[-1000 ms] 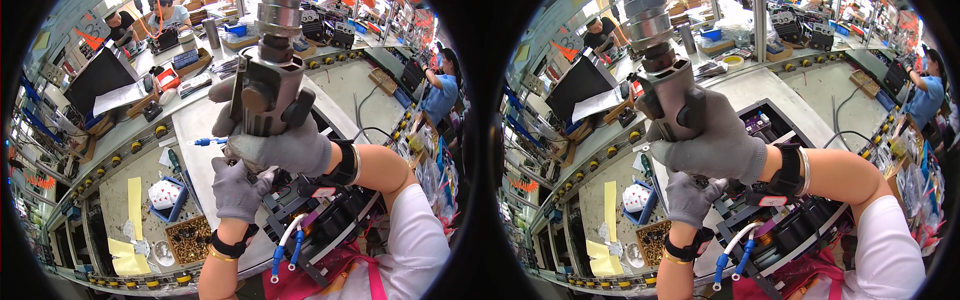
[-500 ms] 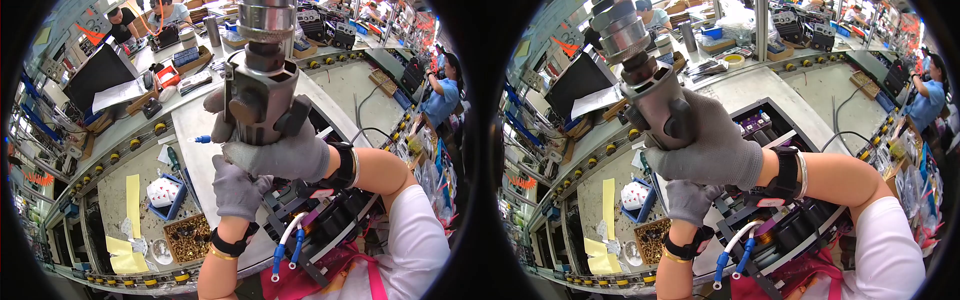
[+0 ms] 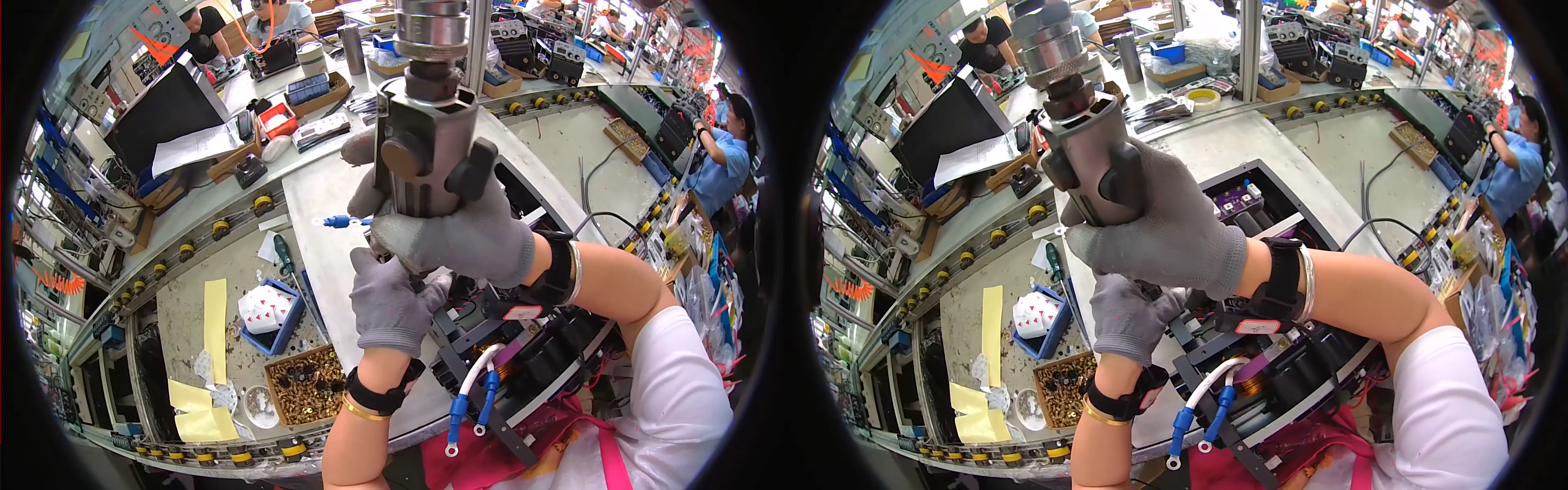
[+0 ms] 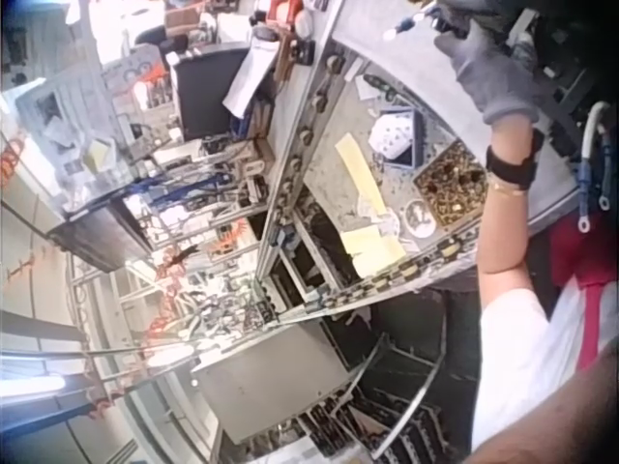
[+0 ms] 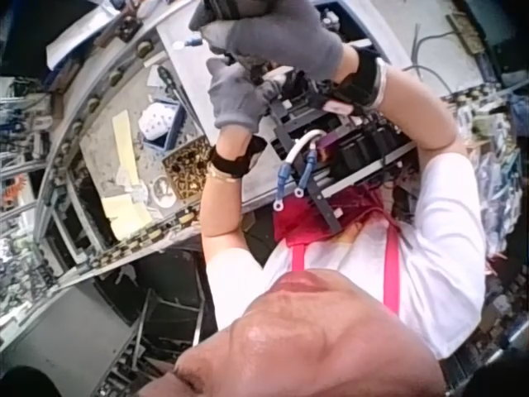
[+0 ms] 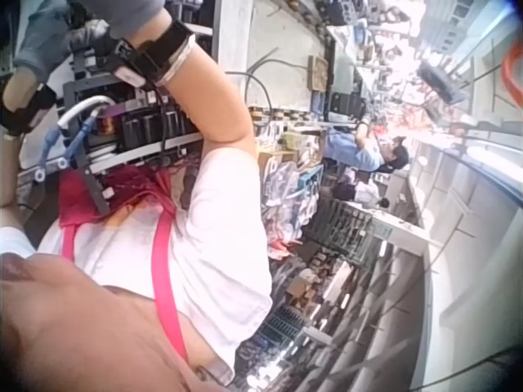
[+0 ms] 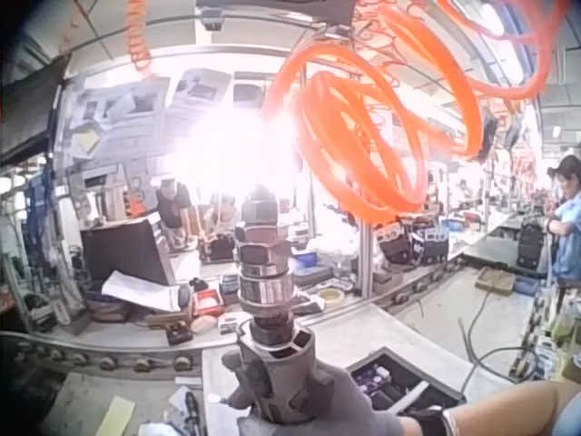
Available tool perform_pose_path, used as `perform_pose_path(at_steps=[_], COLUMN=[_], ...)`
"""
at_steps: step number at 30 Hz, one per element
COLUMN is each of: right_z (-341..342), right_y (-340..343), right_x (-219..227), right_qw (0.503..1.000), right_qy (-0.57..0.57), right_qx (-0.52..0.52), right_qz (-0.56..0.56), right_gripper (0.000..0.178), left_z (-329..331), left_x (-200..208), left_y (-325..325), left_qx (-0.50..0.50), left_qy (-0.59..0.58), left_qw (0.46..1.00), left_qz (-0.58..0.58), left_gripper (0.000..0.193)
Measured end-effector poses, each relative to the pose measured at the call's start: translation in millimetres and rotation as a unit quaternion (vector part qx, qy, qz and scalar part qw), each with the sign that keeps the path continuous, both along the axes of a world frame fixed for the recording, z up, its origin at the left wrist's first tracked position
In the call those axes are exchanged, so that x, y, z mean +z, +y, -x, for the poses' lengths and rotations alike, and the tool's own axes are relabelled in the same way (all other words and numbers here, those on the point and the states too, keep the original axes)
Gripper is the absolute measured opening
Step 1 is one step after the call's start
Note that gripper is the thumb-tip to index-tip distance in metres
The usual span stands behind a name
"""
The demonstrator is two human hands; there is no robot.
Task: Assembling and labeling components for electronic welding machines on a factory assembly line.
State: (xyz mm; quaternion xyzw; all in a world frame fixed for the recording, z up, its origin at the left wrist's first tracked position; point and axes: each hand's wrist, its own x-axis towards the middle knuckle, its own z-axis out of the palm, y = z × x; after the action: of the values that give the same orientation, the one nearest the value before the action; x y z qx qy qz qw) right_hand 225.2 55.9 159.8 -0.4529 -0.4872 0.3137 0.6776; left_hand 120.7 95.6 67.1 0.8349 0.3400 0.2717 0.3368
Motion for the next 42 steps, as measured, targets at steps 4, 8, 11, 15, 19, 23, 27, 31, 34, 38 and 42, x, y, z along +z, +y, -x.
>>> perform_pose_path(at_steps=[4, 8, 11, 15, 19, 23, 27, 31, 34, 38, 42], right_z=[-3.6, -1.0, -2.2, -12.9, -65.4, -53.9, -80.8, -42.4, -50.9, -52.8, -53.8], right_y=[-3.8, -7.3, -6.3, -43.4, -126.8, -206.2, -283.6, -286.2, -330.2, -356.4, -375.4], right_x=[-2.0, -7.3, -6.1, 30.0, 41.4, 70.4, 62.4, 82.9, 67.8, 50.6, 32.3], right_qw=[1.000, 0.999, 0.993, 0.995, 0.987, 0.976, 0.968, 0.946, 0.910, 0.960, 0.964], right_qy=[0.009, 0.001, -0.101, 0.040, -0.054, -0.036, -0.043, 0.053, 0.057, -0.009, -0.024], right_qx=[-0.011, 0.020, -0.014, 0.014, 0.068, 0.013, -0.077, -0.096, -0.273, -0.132, -0.137], right_qz=[-0.002, -0.040, -0.060, -0.094, -0.136, -0.212, -0.234, -0.306, -0.308, -0.248, -0.228], right_gripper=[0.030, 0.031, 0.035, 0.035, 0.050, 0.047, 0.067, 0.047, 0.047, 0.045, 0.045], left_z=[-1.2, 0.3, 6.3, 64.2, 165.6, 196.0, 169.1, 173.6, 188.8, 176.4, 205.6], left_x=[1.6, -1.0, -4.4, -18.3, -37.3, -66.8, -69.2, -76.6, -104.7, -111.5, -135.5], left_y=[-1.5, -3.2, -1.6, 24.7, 47.4, 33.7, 23.3, 24.6, 30.6, 28.2, 58.8], left_qx=[0.007, 0.004, -0.020, -0.099, 0.077, 0.024, 0.001, 0.058, 0.080, 0.134, 0.095], left_qy=[0.019, 0.046, 0.069, -0.145, 0.044, 0.259, 0.557, 0.548, 0.533, 0.530, 0.487], left_qw=[1.000, 0.999, 0.997, 0.952, 0.987, 0.964, 0.829, 0.832, 0.838, 0.835, 0.864], left_qz=[0.011, -0.024, -0.035, 0.249, 0.131, 0.053, 0.044, 0.064, 0.085, 0.070, 0.087], left_gripper=[0.035, 0.038, 0.044, 0.066, 0.029, 0.029, 0.066, 0.090, 0.092, 0.058, 0.032])
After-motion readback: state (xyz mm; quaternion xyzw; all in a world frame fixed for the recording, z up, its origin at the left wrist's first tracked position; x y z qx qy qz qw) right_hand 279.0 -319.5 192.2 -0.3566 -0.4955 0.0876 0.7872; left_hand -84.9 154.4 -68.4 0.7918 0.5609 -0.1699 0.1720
